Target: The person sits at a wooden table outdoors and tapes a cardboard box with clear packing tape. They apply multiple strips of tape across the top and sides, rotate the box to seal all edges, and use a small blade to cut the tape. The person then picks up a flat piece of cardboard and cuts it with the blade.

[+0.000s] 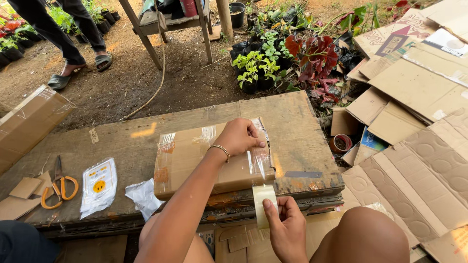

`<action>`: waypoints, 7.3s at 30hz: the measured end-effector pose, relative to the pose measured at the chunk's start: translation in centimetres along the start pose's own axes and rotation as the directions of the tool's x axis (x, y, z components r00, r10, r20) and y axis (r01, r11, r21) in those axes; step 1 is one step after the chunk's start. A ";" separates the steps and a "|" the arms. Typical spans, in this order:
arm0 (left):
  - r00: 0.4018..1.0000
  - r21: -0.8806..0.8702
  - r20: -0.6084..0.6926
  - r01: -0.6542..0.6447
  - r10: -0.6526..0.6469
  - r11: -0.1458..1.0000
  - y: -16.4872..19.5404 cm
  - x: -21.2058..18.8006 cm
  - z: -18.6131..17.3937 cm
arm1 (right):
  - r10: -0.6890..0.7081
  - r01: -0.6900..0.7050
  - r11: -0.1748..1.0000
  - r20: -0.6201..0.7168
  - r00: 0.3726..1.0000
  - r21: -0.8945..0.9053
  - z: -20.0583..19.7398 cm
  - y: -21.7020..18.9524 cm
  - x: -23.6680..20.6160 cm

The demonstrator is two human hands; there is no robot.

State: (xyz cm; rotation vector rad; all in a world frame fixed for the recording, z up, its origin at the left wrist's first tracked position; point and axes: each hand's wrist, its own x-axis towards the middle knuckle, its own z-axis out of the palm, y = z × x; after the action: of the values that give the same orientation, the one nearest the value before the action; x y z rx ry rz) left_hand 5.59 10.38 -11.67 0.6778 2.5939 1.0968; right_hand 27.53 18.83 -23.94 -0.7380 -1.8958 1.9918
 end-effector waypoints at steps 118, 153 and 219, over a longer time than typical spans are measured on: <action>0.911 0.823 0.034 -0.259 0.411 0.506 -4.2 1.4 -8.3 | -0.058 0.019 0.973 0.164 0.985 0.229 9.3 -18.2 17.4; 0.960 0.734 -0.040 -0.160 0.277 0.661 0.7 -9.3 -3.0 | -0.106 0.086 0.989 0.174 0.979 0.121 0.8 -10.1 -0.6; 0.974 0.451 -0.057 0.222 -0.220 0.864 -4.5 -3.0 -4.2 | 0.078 -0.080 0.997 0.166 0.983 0.004 1.1 -12.1 3.5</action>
State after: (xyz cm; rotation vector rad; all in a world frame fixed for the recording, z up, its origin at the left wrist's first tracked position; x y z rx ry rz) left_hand 5.08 3.58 -11.97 0.4430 2.8673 0.4171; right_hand 22.39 20.86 -12.59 -0.6735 -1.9739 2.1718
